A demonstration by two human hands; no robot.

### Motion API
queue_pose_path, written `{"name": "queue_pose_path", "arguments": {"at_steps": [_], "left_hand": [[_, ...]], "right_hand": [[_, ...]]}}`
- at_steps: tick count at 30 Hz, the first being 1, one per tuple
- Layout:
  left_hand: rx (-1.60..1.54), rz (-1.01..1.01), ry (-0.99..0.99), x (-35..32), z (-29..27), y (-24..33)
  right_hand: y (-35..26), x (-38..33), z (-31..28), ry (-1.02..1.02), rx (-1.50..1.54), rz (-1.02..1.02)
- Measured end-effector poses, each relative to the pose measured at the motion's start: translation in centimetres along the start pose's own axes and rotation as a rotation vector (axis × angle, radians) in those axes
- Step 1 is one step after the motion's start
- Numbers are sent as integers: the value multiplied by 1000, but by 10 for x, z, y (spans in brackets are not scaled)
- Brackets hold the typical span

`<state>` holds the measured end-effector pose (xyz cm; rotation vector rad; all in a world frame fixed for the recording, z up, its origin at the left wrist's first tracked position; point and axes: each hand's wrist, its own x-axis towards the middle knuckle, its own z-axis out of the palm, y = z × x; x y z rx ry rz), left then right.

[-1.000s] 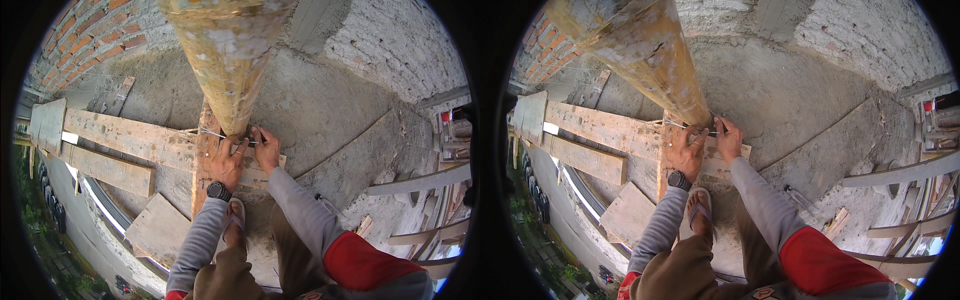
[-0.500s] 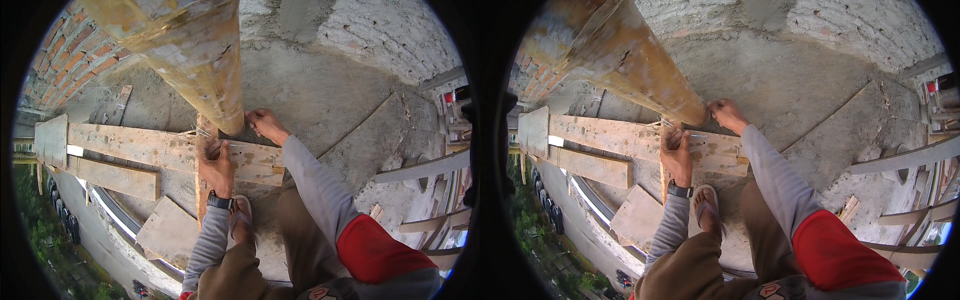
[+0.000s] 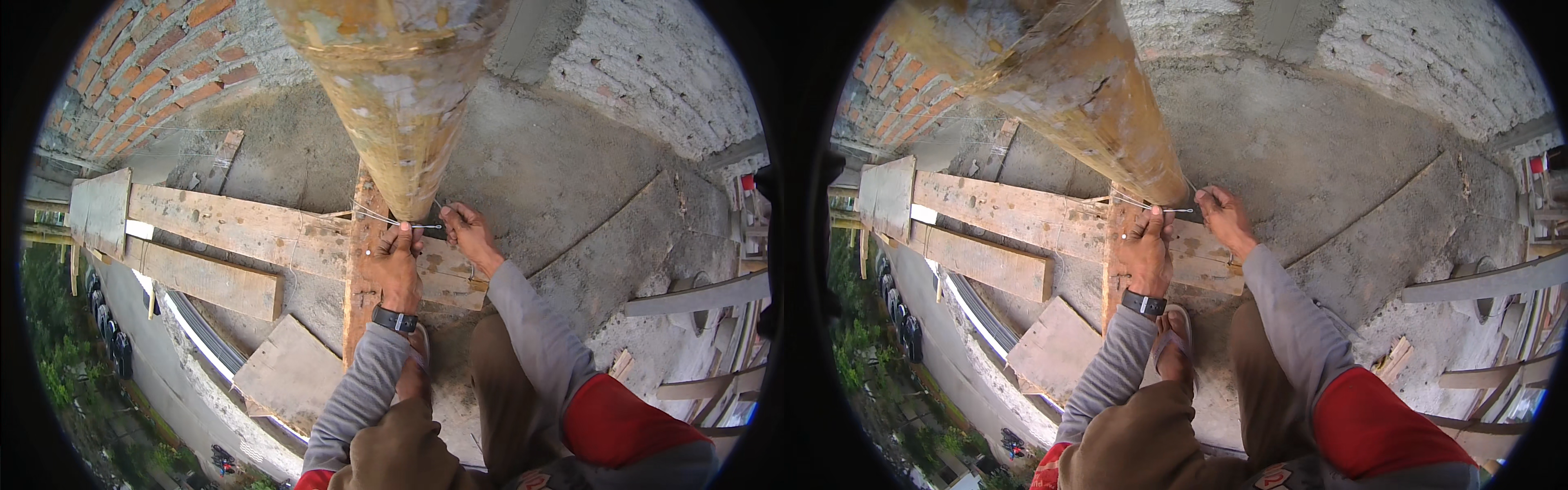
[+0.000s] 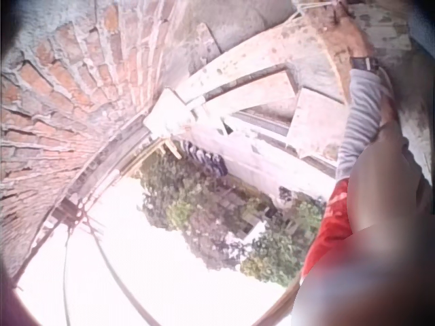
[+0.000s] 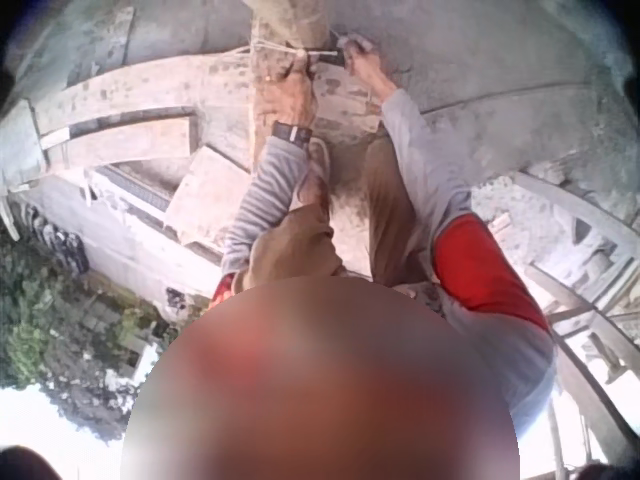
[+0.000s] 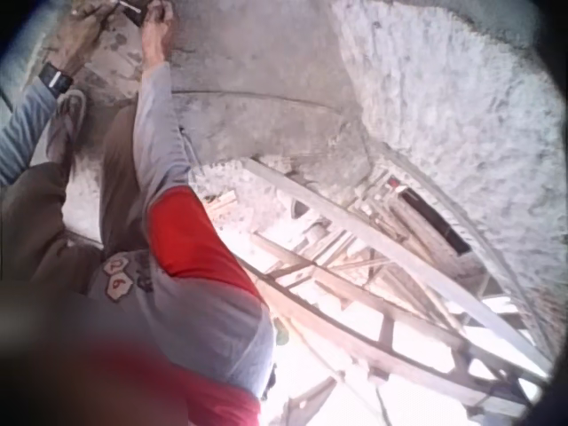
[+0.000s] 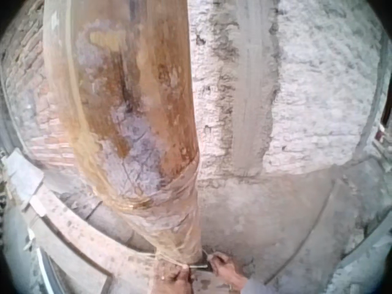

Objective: The person secures bamboo poles to wooden planks on a rooftop scaffolding using wire and pliers. They wrap wire around the pole and plank, twist it with pliers, and hammer nails to reinforce the connection.

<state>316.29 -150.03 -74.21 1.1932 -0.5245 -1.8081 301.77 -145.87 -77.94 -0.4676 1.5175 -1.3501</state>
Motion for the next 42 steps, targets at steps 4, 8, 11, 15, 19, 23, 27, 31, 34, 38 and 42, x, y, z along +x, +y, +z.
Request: {"name": "queue_pose_path", "arguments": {"at_steps": [4,8,11,15,19,23,27,31,34,38,42], "left_hand": [[126,111,-23,2,-2,-12],[246,199,4,1,2,-16],[222,235,-26,0,2,-13],[183,124,-62,-3,-2,-3],[99,21,-129,-1,1,-2],[216,63,-135,3,5,-15],[383,305,-110,4,3,-26],[447,263,-84,4,5,-31],[513,237,-103,3,11,-37],[503,215,-114,4,20,-50],[311,117,-101,9,27,-62]], "right_hand": [[4,-6,12,26,146,11],[-3,-8,13,-27,414,168],[-8,-5,11,-129,634,156],[-7,-2,9,-170,728,151],[0,-7,16,-137,693,147],[5,-9,21,-90,506,101],[4,-3,9,-178,408,56],[-10,14,-15,-359,389,234],[-26,32,-31,-481,178,300],[-49,50,-35,-575,-170,235],[-74,52,-32,-549,-647,-76]]}}
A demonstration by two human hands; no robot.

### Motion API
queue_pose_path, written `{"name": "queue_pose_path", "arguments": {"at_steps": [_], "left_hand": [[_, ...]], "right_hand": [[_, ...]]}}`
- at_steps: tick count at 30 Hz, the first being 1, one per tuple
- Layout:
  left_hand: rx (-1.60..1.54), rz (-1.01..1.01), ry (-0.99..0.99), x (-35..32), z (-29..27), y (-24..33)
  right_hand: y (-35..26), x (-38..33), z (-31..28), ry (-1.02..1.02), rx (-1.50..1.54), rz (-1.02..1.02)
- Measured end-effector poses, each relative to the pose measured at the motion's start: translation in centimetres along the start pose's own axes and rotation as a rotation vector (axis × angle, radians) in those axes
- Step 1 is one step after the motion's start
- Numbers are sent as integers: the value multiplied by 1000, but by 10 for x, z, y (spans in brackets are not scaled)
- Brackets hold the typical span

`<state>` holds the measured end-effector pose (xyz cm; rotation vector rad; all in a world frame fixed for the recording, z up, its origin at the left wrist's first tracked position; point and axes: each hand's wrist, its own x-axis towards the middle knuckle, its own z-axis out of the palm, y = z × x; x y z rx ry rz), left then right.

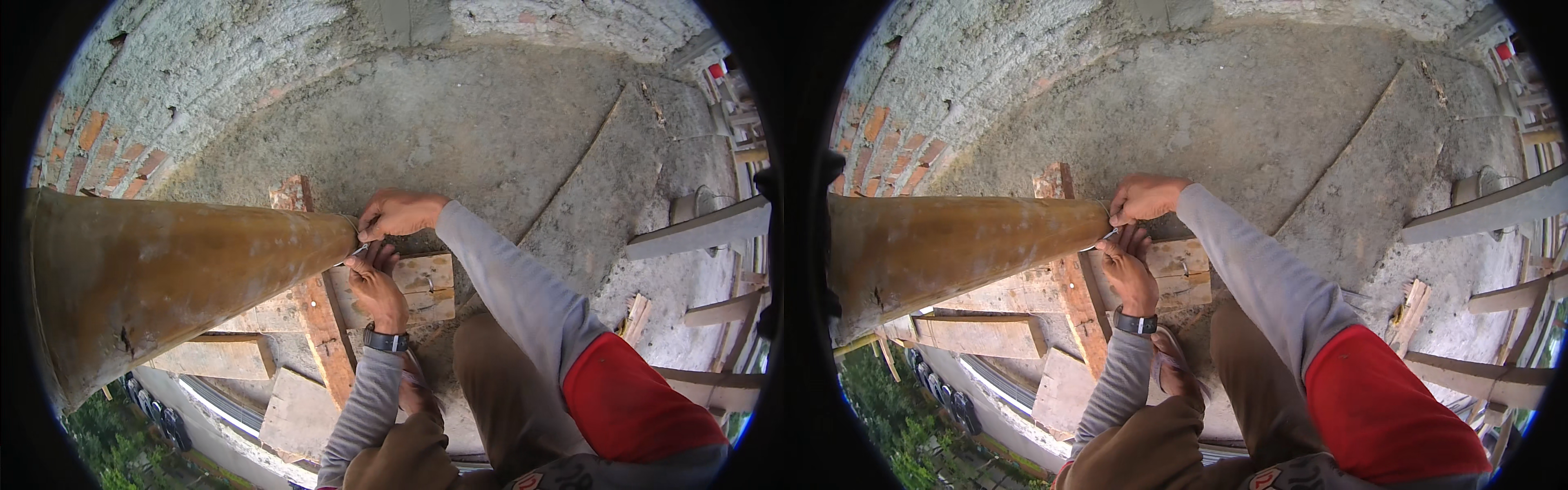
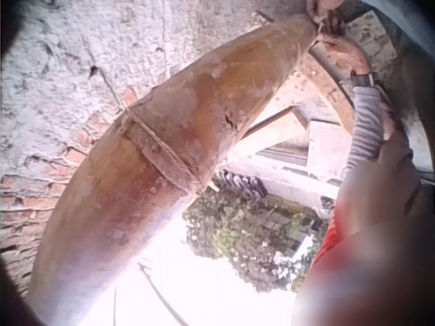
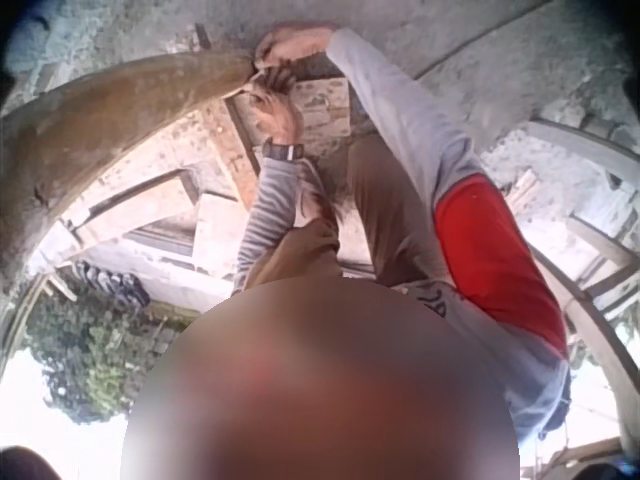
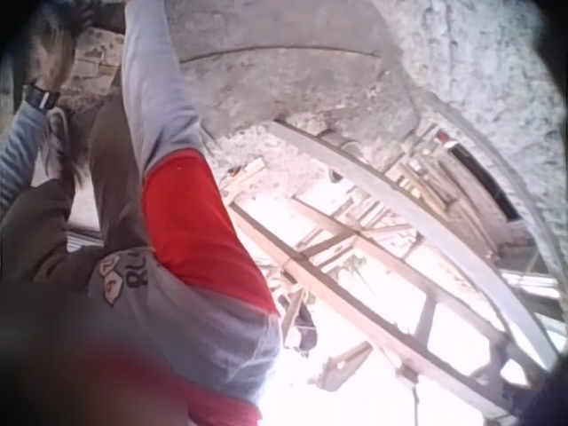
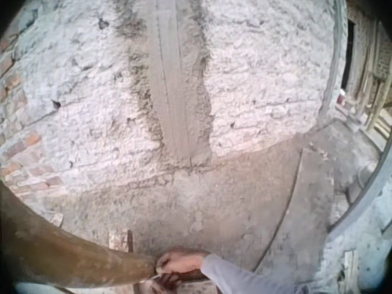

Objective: The person secures bamboo poles to wooden planks on a rooftop scaffolding using wire and pliers. They wrap wire around the pole and plank, twist it with pliers, and hammer nails to reinforce the connection.

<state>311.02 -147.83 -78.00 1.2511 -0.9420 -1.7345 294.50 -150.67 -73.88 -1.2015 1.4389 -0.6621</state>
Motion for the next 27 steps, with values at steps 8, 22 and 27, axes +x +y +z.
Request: {"name": "queue_pose_path", "arguments": {"at_steps": [8,22,27], "left_hand": [[-459,-7,75,0,30,-6],[-714,-201,-270,-2,-6,-2],[-892,-258,-226,-2,-13,2]], "right_hand": [[-36,-7,8,117,-411,19],[-13,-24,17,118,75,45],[-38,-5,-8,-63,-412,107]]}}
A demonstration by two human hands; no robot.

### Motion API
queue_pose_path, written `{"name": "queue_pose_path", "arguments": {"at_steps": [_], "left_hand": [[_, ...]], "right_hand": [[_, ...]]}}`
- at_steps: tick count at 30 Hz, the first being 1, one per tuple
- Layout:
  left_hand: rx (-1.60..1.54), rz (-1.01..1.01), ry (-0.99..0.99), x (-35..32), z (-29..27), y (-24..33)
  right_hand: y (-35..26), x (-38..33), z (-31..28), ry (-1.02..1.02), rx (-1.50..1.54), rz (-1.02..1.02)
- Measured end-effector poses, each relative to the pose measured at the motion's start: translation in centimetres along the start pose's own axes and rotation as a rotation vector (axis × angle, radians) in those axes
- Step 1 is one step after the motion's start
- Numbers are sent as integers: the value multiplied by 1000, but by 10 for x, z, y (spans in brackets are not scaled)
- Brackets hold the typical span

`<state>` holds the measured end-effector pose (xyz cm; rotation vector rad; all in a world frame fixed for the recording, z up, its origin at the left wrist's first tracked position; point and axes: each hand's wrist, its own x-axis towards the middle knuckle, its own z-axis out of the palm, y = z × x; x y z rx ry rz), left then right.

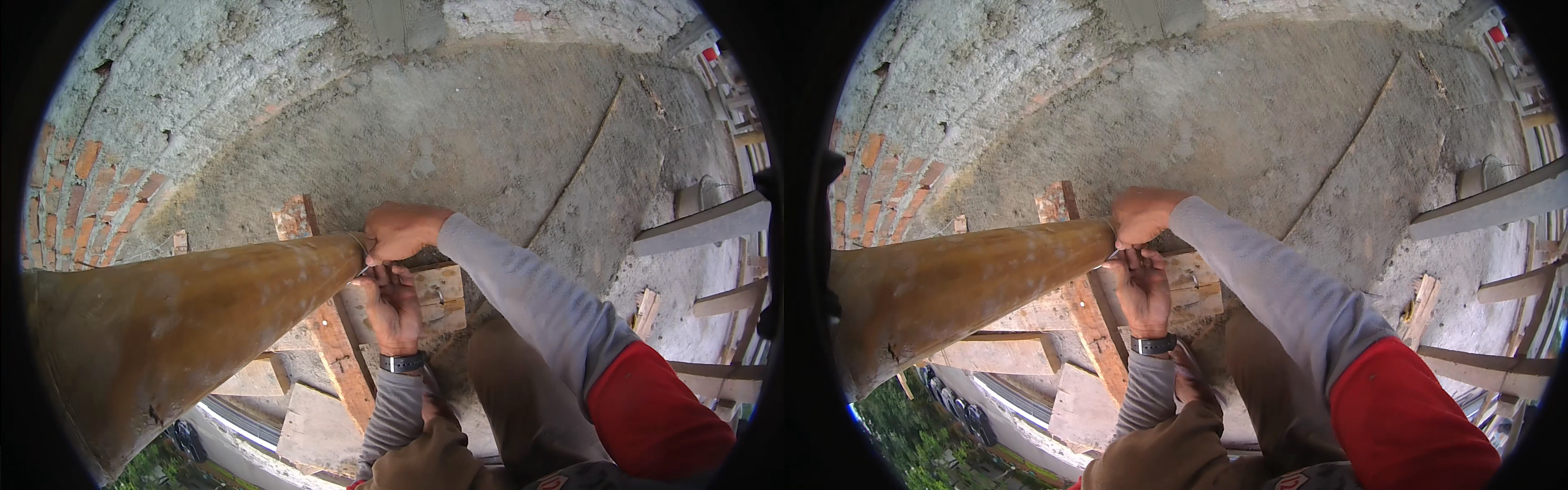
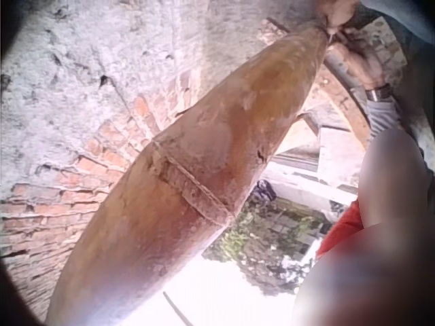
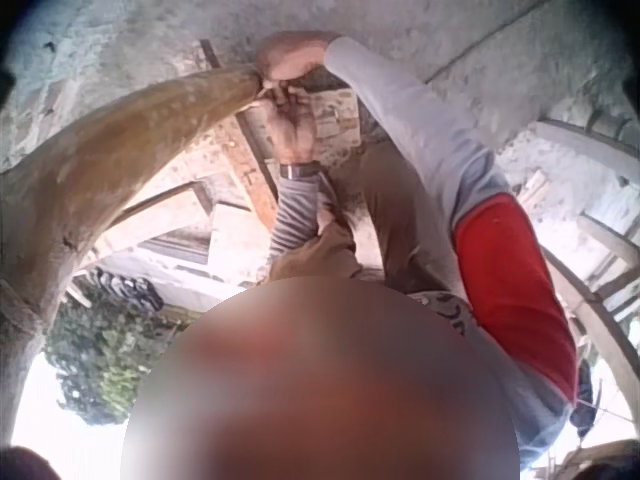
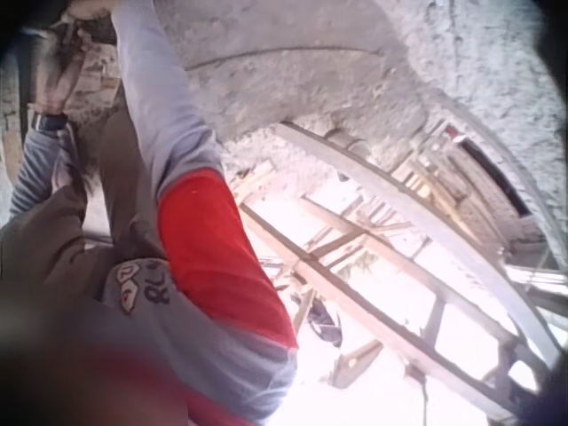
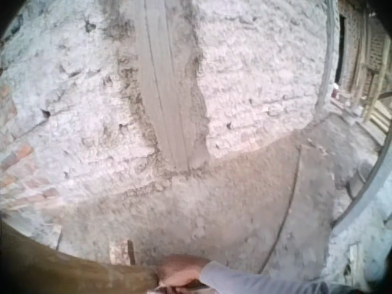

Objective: The person secures bamboo poles to wooden planks on a rooftop scaffolding using wire and pliers. They wrap wire around the pole and plank, twist it with pliers, and hammer nails to reinforce the connection.

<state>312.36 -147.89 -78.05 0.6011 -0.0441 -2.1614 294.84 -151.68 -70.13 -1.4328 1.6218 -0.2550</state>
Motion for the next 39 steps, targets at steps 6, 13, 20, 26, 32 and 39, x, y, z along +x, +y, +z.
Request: {"name": "queue_pose_path", "arguments": {"at_steps": [6,13,20,26,32,39], "left_hand": [[-62,-62,-38,0,9,4],[136,61,14,4,7,-13],[309,137,23,6,12,-7],[400,230,62,5,14,-11],[309,148,64,3,18,-11],[313,118,46,3,15,-10]], "right_hand": [[41,-82,25,600,234,134],[127,-289,171,666,-149,581],[156,-323,228,648,-276,467],[182,-328,220,568,-399,251],[149,-295,187,591,107,353],[37,-106,72,571,390,195]]}}
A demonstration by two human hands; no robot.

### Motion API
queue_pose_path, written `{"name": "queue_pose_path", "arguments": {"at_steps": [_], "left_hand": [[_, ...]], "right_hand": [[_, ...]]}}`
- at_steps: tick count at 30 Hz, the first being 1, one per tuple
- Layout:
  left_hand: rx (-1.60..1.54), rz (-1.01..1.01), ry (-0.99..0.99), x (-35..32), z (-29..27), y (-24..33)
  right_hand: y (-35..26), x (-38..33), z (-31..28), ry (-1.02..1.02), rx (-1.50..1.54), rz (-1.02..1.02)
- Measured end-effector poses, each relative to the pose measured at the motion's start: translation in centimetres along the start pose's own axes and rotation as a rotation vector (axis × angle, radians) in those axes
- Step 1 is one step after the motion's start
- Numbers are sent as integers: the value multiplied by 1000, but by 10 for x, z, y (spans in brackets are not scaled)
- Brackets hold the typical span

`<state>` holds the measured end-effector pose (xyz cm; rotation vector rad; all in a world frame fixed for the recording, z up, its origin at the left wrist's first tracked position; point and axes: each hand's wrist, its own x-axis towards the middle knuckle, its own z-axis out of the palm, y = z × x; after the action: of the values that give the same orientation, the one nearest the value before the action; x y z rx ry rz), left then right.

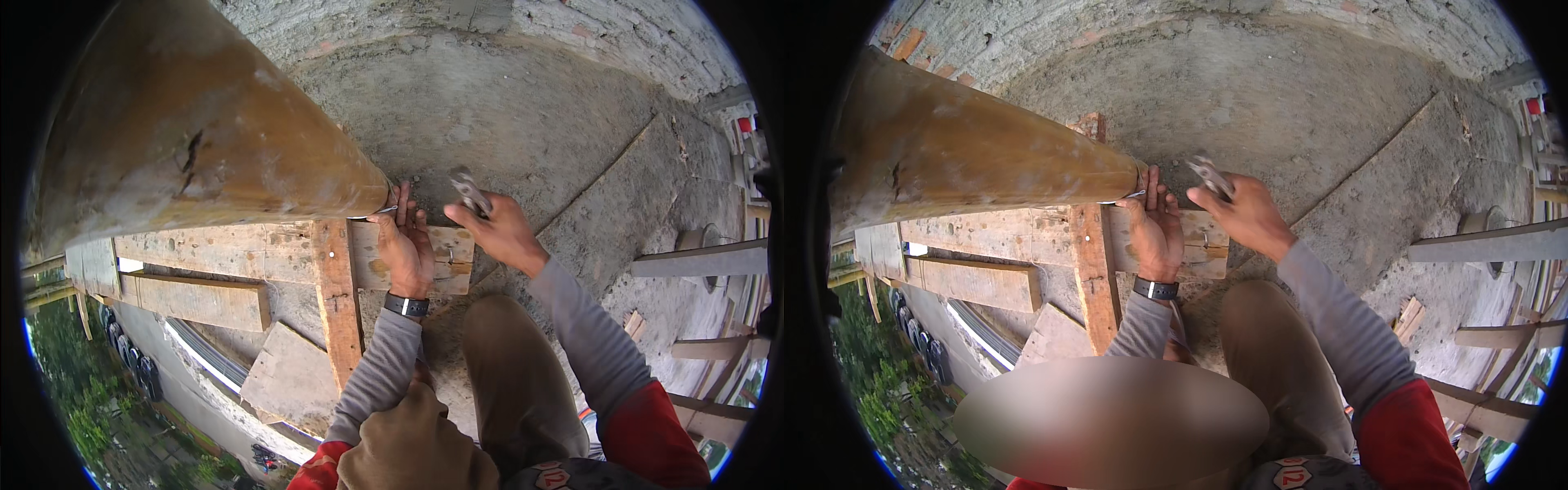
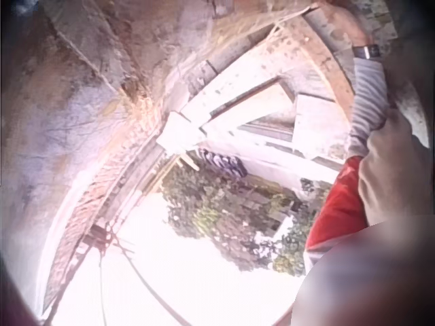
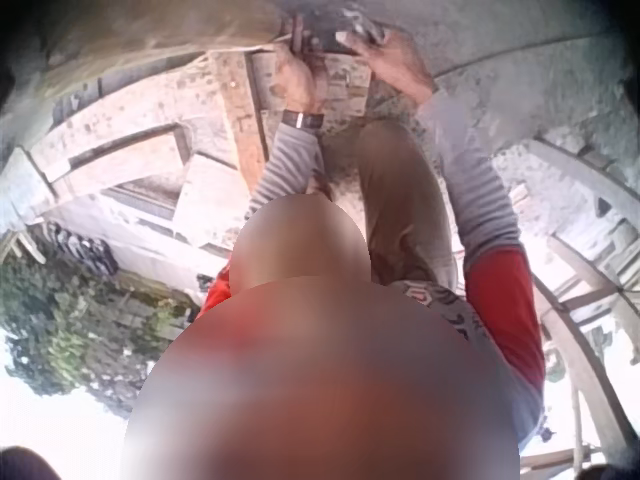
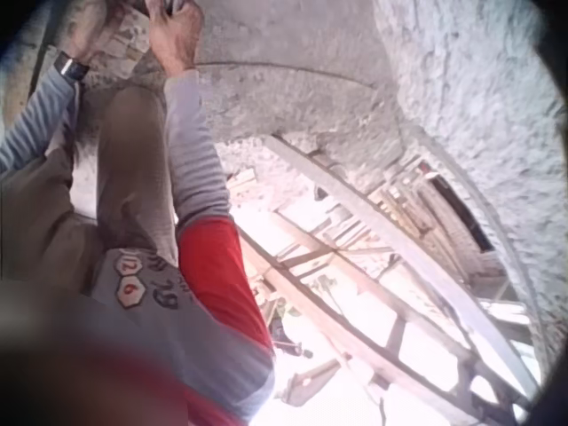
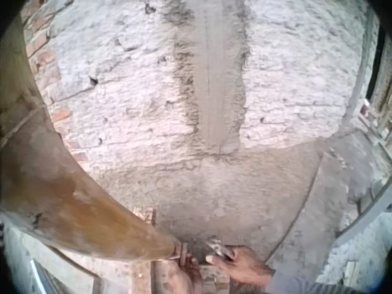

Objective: The person secures bamboo poles to wooden planks on a rooftop scaffolding using wire and pliers. They wrap wire around the pole and plank, twist it with pliers, and hammer nails to reinforce the connection.

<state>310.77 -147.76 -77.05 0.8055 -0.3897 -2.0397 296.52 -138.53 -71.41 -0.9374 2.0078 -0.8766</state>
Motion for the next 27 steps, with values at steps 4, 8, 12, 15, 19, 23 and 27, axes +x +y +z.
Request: {"name": "queue_pose_path", "arguments": {"at_steps": [4,8,12,15,19,23,27], "left_hand": [[5,-10,6,-1,-1,3],[-1,-30,0,1,-3,2],[-34,-34,26,5,-6,-4],[-15,-44,59,6,-8,-5],[-43,-74,75,6,-6,-3],[-81,-6,84,8,5,-11],[-28,127,174,13,18,-22]], "right_hand": [[-52,100,28,-261,215,137],[-51,124,28,-448,378,132],[-43,120,29,-441,329,97],[-41,115,35,-368,296,-28],[-38,109,38,-330,322,-38],[-39,105,39,-381,373,45],[-45,98,33,-325,191,-93]]}}
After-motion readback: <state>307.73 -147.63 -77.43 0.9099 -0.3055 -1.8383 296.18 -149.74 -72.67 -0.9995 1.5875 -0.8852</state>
